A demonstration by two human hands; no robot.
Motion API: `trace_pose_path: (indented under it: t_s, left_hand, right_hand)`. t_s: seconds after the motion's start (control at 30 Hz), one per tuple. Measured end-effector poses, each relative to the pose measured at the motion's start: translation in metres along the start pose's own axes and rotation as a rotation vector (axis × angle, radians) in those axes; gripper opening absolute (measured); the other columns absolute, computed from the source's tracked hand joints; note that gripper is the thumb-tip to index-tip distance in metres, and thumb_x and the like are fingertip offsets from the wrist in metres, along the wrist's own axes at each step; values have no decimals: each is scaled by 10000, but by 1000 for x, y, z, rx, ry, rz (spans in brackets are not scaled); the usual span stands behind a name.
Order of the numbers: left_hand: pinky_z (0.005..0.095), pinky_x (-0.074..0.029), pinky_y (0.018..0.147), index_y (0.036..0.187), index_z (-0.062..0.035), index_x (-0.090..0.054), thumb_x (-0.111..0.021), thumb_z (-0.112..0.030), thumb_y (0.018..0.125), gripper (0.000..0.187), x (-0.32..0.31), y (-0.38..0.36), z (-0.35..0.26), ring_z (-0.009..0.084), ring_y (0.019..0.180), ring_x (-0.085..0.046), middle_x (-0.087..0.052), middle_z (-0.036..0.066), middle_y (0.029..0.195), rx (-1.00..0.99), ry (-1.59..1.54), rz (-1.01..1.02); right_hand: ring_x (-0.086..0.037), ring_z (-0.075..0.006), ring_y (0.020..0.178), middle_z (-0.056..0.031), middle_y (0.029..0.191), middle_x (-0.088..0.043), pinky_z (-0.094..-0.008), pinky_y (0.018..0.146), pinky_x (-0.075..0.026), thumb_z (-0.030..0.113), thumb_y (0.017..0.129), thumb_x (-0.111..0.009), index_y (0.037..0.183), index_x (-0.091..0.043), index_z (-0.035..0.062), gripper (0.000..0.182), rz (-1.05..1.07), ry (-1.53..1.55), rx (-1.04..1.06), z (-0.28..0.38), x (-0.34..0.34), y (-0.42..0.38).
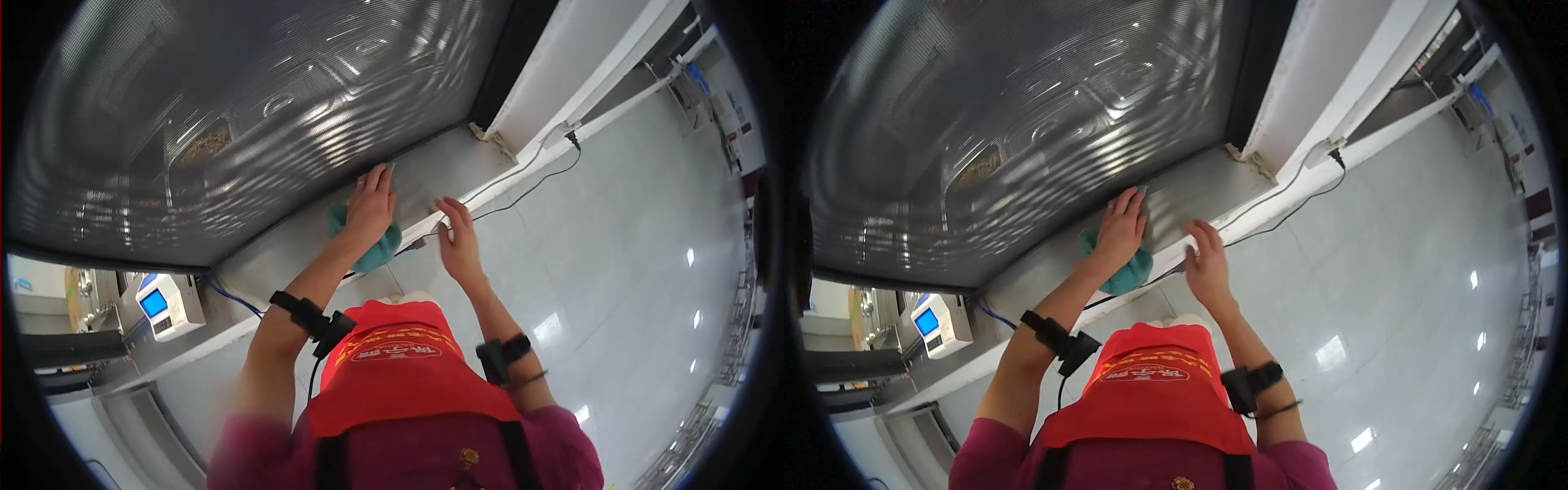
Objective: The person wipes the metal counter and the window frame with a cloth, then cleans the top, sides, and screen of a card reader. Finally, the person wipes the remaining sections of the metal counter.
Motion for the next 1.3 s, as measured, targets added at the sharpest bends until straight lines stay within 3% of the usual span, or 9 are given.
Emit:
trace_pose_path:
  t_s: [0.07,0.13,0.23,0.43,0.73,0.9,0.97,1.1,1.3]
  left_hand:
    - [446,-404,986,1295,48,-464,-544,-143,898,447,-11,3,-2,353,1181,-457,-445,167,1315,7,59,83]
    - [459,-390,1004,1320,44,-442,-544,-153,900,474,-16,-2,1,361,1189,-452,-439,185,1315,24,22,150]
    - [450,-356,1064,1345,8,-452,-534,-187,925,471,-15,-7,4,370,1264,-412,-399,172,1382,51,-56,212]
    - [440,-294,1117,1382,77,-357,-506,-249,929,577,-42,25,-13,371,1334,-348,-332,234,1458,-109,-43,348]
    - [442,-283,1124,1391,90,-335,-478,-283,941,601,-86,74,-47,375,1342,-346,-324,264,1459,-181,17,295]
    - [452,-300,1109,1379,66,-376,-503,-278,942,571,-33,13,0,370,1334,-362,-359,253,1445,53,-22,358]
    - [458,-317,1092,1365,62,-396,-528,-266,933,558,-9,-18,14,383,1322,-373,-384,251,1429,90,-9,251]
    - [460,-326,1081,1353,66,-407,-544,-267,926,558,-13,-18,11,394,1312,-381,-387,253,1425,-1,-7,205]
    - [456,-303,1101,1372,70,-383,-526,-289,924,592,-76,64,-44,385,1328,-364,-371,248,1441,-166,14,276]
  right_hand:
    - [-527,-298,1152,-140,1263,-526,-342,890,-467,-37,878,-500,1239,-558,61,378,-38,-2,-122,-23,30,-28]
    - [-507,-357,1150,-169,1222,-534,-400,966,-424,-42,850,-531,1204,-566,49,367,-81,2,-254,-39,53,-55]
    - [-536,-319,1097,-153,1193,-545,-379,887,-463,-48,859,-523,1196,-581,53,356,-157,-33,-377,-60,77,-94]
    - [-588,-246,998,-121,1149,-578,-335,806,-488,-47,876,-506,1172,-603,56,328,-250,-70,-573,-84,92,-143]
    - [-596,-174,968,-79,1100,-603,-267,782,-474,-23,926,-492,1158,-619,44,273,-263,-23,-538,-74,88,-128]
    - [-610,-198,945,-102,1065,-617,-294,783,-486,-30,915,-497,1149,-620,39,273,-270,-4,-509,-84,94,-124]
    - [-615,-212,934,-116,1045,-620,-307,778,-491,-35,909,-498,1144,-621,35,275,-291,4,-489,-87,99,-122]
    - [-616,-209,931,-116,1035,-625,-305,781,-489,-35,909,-499,1135,-621,27,264,-330,14,-490,-88,113,-125]
    - [-615,-197,912,-108,1038,-628,-302,769,-482,-37,911,-491,1123,-623,24,257,-410,-19,-559,-98,129,-161]
Point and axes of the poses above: each hand's wrist, its own y-axis towards the middle knuckle, its own x-axis out of the back of the hand, z = x × y, the point moved 7 cm from there along y, towards the middle knuckle
